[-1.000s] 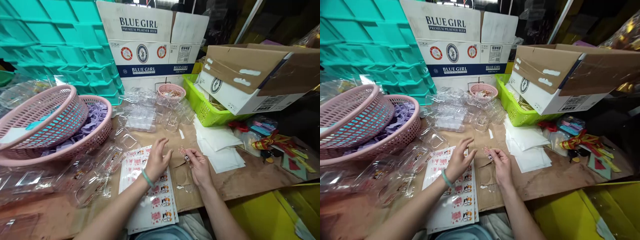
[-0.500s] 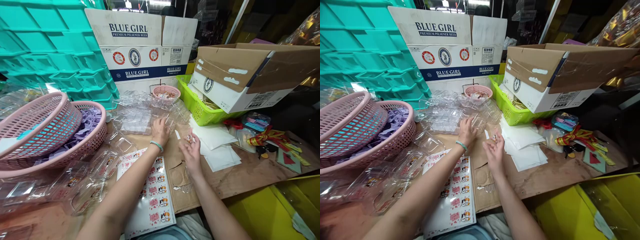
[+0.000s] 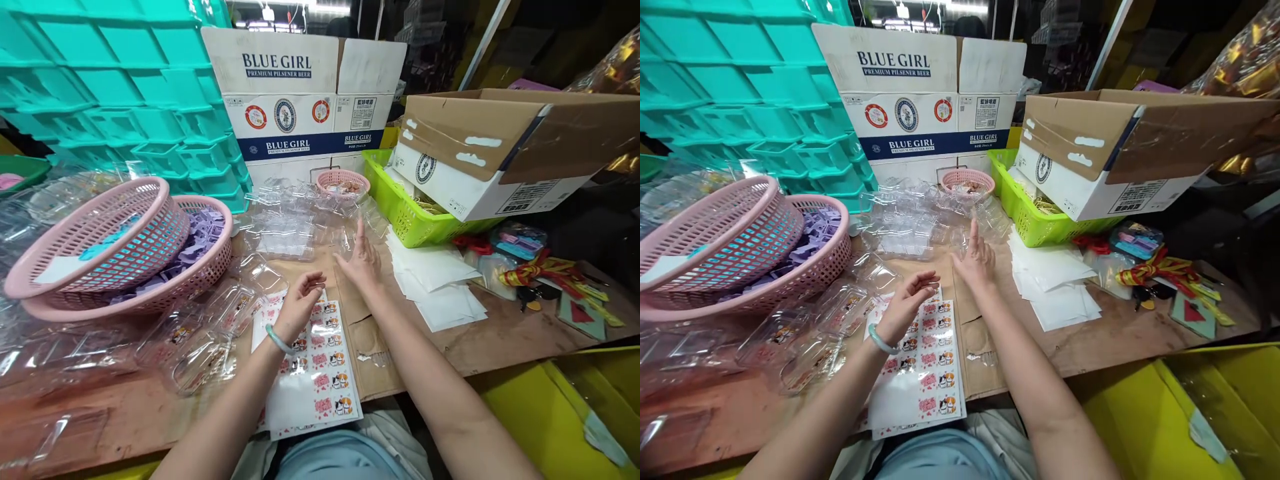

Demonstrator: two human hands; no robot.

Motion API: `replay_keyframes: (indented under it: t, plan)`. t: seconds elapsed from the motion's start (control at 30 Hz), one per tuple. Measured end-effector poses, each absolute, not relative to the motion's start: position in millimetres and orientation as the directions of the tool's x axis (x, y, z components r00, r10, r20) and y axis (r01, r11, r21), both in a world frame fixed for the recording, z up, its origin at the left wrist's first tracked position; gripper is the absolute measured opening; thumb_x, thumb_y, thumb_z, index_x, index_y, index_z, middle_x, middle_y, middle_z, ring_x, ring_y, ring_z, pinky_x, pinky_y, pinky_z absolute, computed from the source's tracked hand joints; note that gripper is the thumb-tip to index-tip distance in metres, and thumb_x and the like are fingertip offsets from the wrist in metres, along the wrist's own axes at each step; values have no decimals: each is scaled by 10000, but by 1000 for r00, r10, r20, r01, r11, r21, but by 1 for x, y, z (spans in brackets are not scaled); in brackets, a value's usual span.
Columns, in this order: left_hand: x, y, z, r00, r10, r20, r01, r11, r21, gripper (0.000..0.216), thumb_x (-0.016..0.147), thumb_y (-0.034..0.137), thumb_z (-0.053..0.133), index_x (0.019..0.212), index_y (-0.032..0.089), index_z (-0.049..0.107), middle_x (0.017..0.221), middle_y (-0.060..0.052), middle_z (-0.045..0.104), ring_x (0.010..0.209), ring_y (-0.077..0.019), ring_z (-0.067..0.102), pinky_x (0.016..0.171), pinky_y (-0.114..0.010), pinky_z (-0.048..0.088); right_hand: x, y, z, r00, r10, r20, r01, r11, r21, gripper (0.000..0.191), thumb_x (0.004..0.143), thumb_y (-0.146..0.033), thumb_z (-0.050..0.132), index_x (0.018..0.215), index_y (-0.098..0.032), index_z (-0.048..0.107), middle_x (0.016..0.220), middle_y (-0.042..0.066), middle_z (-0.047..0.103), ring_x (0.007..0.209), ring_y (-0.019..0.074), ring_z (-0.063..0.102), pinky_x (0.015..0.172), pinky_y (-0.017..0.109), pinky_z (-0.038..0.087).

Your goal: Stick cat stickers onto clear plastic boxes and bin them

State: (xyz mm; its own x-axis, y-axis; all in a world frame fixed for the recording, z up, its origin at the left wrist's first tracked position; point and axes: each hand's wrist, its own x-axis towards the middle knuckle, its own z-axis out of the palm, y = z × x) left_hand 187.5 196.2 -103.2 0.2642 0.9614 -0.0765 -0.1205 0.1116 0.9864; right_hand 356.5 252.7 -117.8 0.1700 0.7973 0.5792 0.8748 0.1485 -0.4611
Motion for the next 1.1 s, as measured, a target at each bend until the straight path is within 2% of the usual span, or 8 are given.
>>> replay_keyframes:
  t: [0.1, 0.27, 0.4, 0.57, 0.77, 0.87, 0.97, 1.1]
  plan:
    - [186, 187, -98, 251, 967, -50, -93, 76, 993, 337, 751, 287, 647, 1062, 161, 628, 1139, -114, 653, 1053, -221, 611, 977, -427, 448, 351, 262, -126, 212, 770, 602, 911, 66, -406, 1074, 634, -391, 822, 1502, -185, 223, 1328, 220, 510, 1175, 396, 474, 1003, 597, 341]
    - [171, 174, -96, 271, 962, -46, -54, 63, 997, 337, 781, 327, 637, 1075, 162, 634, 1120, -114, 649, 1078, -225, 595, 952, -396, 461, 359, 263, -121, 119, 856, 504, 930, 81, -357, 975, 709, -210, 707, 1522, -157, 170, 1299, 221, 519, 1138, 363, 508, 958, 532, 420]
    - [146, 162, -97, 173, 982, -73, -12, 76, 997, 416, 788, 370, 656, 1138, 155, 597, 1189, -126, 613, 1146, -231, 556, 964, -378, 453, 373, 222, -109, -94, 887, 451, 823, 325, -466, 1112, 678, -265, 735, 1531, -221, 24, 1297, 132, 541, 1177, 309, 517, 1009, 487, 428]
    - [136, 151, -83, 122, 992, -39, -123, 54, 991, 411, 798, 390, 672, 1137, 175, 583, 1163, -93, 608, 1096, -204, 572, 944, -342, 466, 355, 170, -76, -178, 902, 393, 538, 424, -729, 1100, 718, -258, 711, 1519, -268, -43, 1370, 118, 485, 1218, 245, 520, 1089, 441, 384]
    - [117, 136, -82, 206, 966, -154, -64, 171, 983, 458, 759, 444, 711, 1094, 163, 575, 1095, -91, 609, 959, -191, 594, 832, -326, 504, 350, 152, -60, -486, 865, 129, 192, 249, -949, 1077, 729, -352, 729, 1521, -283, 2, 1220, 79, 585, 1220, 238, 527, 1096, 457, 367]
    - [109, 123, -93, 177, 972, -155, -134, 180, 975, 741, 691, 416, 780, 1320, 251, 424, 1388, -116, 448, 1212, -248, 499, 957, -377, 472, 349, 148, -68, -568, 819, 83, 97, 166, -981, 1114, 700, -371, 769, 1520, -293, 18, 1220, 79, 586, 1215, 243, 526, 1091, 473, 357]
    - [107, 111, -99, 331, 942, -55, -229, 137, 964, 867, 664, 354, 814, 1402, 343, 359, 1542, -68, 282, 1397, -276, 308, 1084, -404, 378, 339, 145, -78, -683, 730, 32, -12, 33, -999, 1114, 713, -401, 760, 1516, -296, -5, 1189, 79, 598, 1156, 234, 563, 1030, 462, 419]
    - [102, 105, -103, 396, 915, -73, -282, 197, 939, 582, 736, 314, 764, 1272, 254, 545, 1352, -102, 538, 1270, -284, 488, 1053, -415, 417, 326, 147, -94, -577, 813, -79, 61, -54, -997, 1121, 666, -459, 798, 1506, -324, 68, 1228, 98, 553, 1119, 236, 569, 944, 436, 481]
